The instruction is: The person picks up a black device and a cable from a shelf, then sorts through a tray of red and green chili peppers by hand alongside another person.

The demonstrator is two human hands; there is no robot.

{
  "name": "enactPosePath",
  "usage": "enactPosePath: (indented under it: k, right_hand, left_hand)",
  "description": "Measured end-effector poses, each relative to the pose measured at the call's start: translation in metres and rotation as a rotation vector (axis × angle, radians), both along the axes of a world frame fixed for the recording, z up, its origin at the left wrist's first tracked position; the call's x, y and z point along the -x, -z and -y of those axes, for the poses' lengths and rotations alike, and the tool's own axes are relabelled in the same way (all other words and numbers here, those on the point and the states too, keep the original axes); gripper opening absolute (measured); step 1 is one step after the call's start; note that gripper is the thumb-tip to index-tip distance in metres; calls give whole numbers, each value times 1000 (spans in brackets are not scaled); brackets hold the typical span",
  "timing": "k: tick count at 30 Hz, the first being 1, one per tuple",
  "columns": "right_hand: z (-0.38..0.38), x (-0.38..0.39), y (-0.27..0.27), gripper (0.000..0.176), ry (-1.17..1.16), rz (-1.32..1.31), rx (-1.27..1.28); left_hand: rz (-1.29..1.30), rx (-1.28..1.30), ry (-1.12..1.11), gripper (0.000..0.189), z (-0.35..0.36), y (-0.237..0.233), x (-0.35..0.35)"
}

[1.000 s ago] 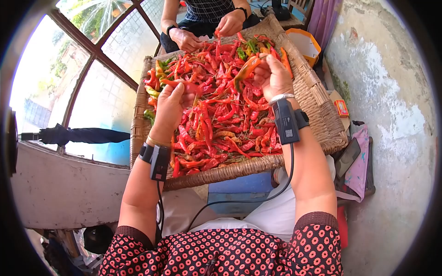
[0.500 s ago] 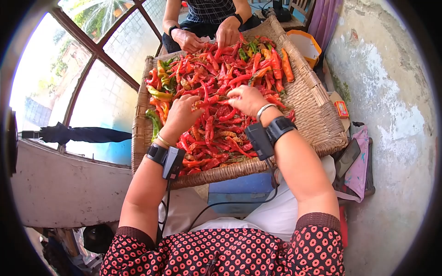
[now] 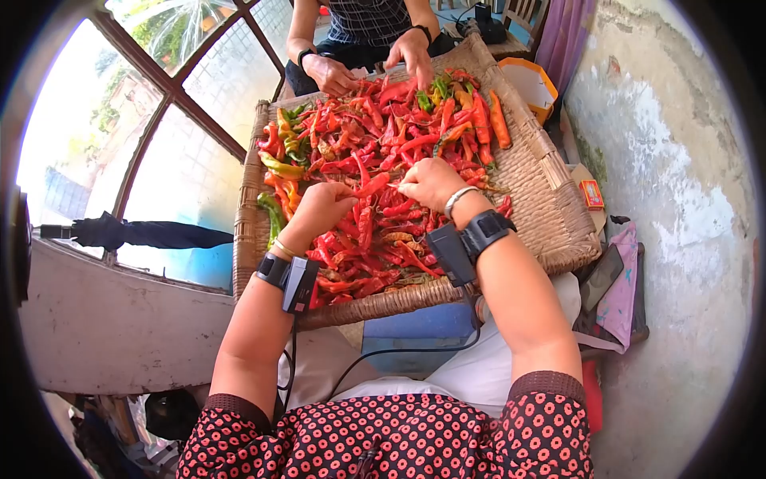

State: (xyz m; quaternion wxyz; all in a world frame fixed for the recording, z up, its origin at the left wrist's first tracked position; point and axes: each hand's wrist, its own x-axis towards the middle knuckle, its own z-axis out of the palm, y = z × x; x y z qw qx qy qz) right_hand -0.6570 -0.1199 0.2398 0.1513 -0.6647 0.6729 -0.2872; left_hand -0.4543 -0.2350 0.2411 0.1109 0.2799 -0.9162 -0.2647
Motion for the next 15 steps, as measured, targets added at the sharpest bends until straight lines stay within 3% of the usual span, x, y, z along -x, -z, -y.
enactPosePath:
  k: [1, 3, 10, 15]
  right_hand:
    - [-5, 3, -8, 20, 0, -5, 3]
    - [-14, 9, -26, 23, 190, 372, -269]
    - [-21, 34, -26, 24, 316, 698, 21]
    - [-18, 29, -27, 25, 334, 978, 205]
  left_hand:
    - [-52, -100, -58, 21, -2, -3, 0]
    - [-112, -196, -113, 22, -1, -4, 1]
    - [-508, -467, -181, 22, 10, 11, 3]
    - [-540, -663, -194, 21, 3, 3, 4]
